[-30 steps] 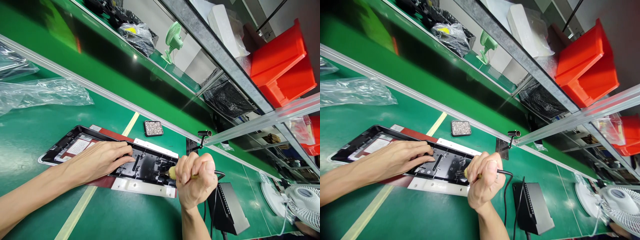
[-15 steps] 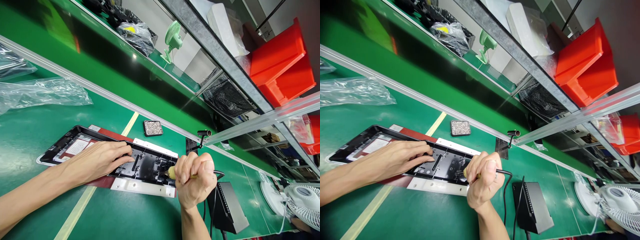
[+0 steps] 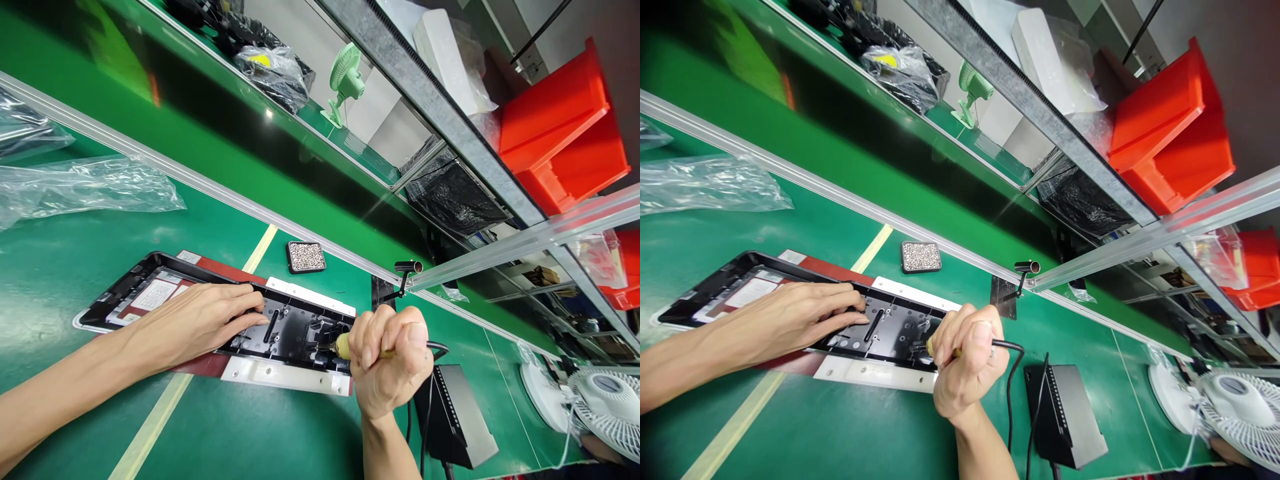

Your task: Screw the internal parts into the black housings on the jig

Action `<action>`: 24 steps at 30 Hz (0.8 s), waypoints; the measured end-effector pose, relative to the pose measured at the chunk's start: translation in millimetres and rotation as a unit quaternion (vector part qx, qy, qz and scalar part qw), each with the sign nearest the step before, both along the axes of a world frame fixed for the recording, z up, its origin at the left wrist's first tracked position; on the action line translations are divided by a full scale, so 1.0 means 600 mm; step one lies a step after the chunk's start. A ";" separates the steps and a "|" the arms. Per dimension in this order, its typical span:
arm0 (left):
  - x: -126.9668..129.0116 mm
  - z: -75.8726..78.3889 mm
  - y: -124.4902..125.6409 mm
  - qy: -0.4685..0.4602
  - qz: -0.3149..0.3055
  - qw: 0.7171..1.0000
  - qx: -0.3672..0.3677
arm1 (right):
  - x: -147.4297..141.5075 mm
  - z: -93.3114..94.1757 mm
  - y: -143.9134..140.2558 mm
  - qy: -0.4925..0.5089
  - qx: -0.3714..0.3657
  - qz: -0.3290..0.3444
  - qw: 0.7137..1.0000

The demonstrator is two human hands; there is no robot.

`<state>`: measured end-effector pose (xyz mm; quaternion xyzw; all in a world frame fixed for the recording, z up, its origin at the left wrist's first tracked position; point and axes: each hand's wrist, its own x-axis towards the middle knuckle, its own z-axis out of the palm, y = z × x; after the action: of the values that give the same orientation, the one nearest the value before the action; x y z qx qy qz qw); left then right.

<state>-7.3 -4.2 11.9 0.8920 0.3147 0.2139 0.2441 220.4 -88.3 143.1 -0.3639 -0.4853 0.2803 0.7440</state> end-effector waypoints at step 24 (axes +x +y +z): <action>0.002 0.002 0.001 -0.012 0.004 1.000 -0.002 | -0.002 -0.002 0.000 0.002 0.006 0.000 1.000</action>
<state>-6.0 -3.5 13.3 0.8877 0.3161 0.2247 0.2482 218.9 -88.3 142.0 -0.3589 -0.4856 0.2784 0.7469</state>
